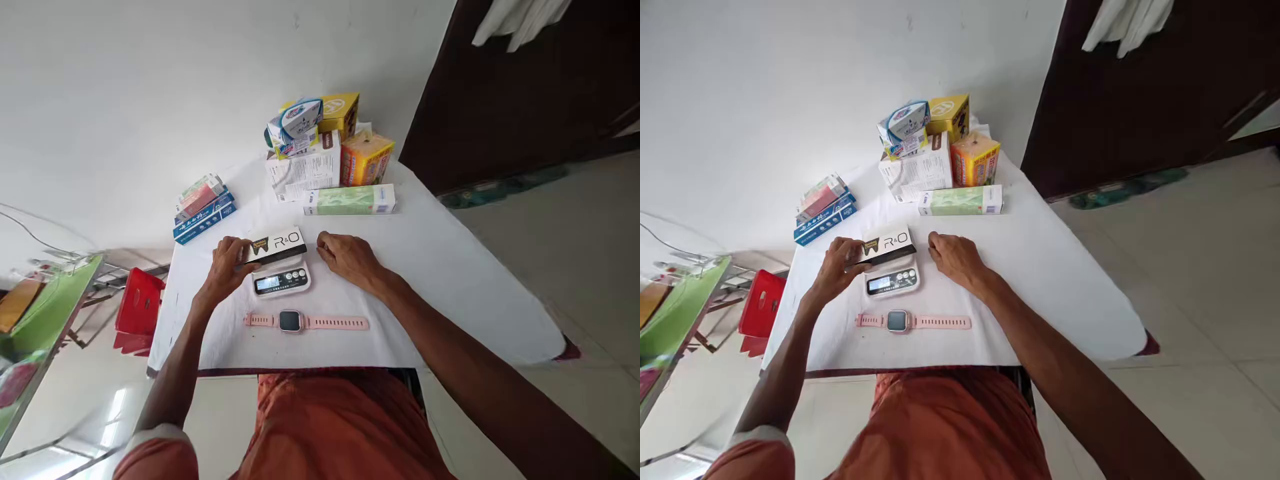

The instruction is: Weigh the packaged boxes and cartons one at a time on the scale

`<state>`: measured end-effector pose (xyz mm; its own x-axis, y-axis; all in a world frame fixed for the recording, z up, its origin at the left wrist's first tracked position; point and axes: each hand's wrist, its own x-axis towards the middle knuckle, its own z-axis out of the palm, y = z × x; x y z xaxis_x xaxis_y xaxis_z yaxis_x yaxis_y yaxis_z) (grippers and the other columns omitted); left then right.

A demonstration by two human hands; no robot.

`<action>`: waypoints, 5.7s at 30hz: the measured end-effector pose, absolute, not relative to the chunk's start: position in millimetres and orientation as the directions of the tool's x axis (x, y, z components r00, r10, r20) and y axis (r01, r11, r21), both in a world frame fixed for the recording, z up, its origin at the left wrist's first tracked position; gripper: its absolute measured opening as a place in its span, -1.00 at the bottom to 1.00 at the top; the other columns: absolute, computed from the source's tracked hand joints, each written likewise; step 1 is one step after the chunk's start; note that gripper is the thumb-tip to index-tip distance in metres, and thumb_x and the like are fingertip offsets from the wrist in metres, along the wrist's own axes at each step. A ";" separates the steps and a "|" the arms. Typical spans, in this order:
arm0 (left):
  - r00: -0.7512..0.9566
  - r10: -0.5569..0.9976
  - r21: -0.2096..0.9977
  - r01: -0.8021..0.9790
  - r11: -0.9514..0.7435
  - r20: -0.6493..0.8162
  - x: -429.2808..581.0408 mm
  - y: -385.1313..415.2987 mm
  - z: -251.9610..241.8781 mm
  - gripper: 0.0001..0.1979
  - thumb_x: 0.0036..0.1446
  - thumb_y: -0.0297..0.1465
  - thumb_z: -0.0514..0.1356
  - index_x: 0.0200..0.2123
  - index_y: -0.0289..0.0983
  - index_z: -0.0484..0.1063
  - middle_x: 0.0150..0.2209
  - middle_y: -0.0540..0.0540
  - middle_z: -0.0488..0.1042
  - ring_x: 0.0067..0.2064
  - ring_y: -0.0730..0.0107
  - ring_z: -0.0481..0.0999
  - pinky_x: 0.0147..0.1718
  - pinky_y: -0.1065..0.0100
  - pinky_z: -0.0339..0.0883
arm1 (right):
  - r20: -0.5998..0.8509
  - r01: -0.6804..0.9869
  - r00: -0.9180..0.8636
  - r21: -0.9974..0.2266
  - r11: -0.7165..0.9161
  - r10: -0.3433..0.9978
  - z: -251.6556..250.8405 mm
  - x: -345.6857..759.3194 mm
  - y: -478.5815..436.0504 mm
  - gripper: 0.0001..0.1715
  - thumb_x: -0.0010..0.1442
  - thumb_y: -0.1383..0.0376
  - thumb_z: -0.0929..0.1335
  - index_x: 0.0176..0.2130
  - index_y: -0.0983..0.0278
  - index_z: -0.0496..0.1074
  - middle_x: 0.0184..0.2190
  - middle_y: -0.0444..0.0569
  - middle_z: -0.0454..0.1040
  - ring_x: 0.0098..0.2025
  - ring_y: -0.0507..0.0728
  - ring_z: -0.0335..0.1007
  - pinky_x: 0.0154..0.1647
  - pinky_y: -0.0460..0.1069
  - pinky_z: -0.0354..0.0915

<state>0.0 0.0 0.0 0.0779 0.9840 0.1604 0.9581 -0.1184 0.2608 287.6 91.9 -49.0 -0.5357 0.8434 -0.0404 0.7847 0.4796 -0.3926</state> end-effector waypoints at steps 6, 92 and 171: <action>0.083 0.954 0.396 0.897 -0.197 0.287 5.4 -10.6 31.0 -0.34 0.22 -0.03 0.41 0.28 -0.10 0.36 0.21 -0.20 0.46 0.26 0.02 0.47 0.21 -0.01 0.40 | -0.017 0.773 -0.539 -0.406 0.487 0.842 -52.6 286.7 89.9 -0.75 0.49 0.32 0.23 -0.01 0.27 0.46 -0.13 0.07 0.66 -0.18 0.19 0.54 -0.32 0.01 0.06; 0.458 0.870 0.052 0.879 -0.474 0.181 120.6 131.7 53.8 -0.48 0.24 -0.15 0.39 0.17 -0.21 0.41 0.10 -0.22 0.41 0.15 -0.07 0.40 0.11 -0.02 0.33 | -0.008 0.750 -0.574 -0.408 0.521 0.819 -55.7 288.7 95.9 -0.69 0.52 0.32 0.16 0.06 0.27 0.42 -0.04 0.09 0.66 -0.04 0.24 0.60 -0.29 0.03 0.18; -0.299 0.888 0.094 0.954 0.284 0.349 -114.4 159.7 69.2 -0.37 0.20 -0.16 0.33 0.29 -0.21 0.34 0.34 -0.50 0.27 0.39 -0.39 0.24 0.27 -0.30 0.15 | 0.068 0.758 -0.538 -0.398 0.517 0.841 -65.7 285.5 93.7 -0.78 0.48 0.34 0.20 -0.12 0.24 0.42 -0.20 -0.01 0.66 -0.26 0.12 0.56 -0.35 -0.03 0.08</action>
<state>-114.4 159.7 69.2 -0.2990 0.8882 0.3489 0.9541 0.2842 0.0943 285.5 93.7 -65.7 -0.5376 0.8405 0.0676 0.7581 0.5169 -0.3977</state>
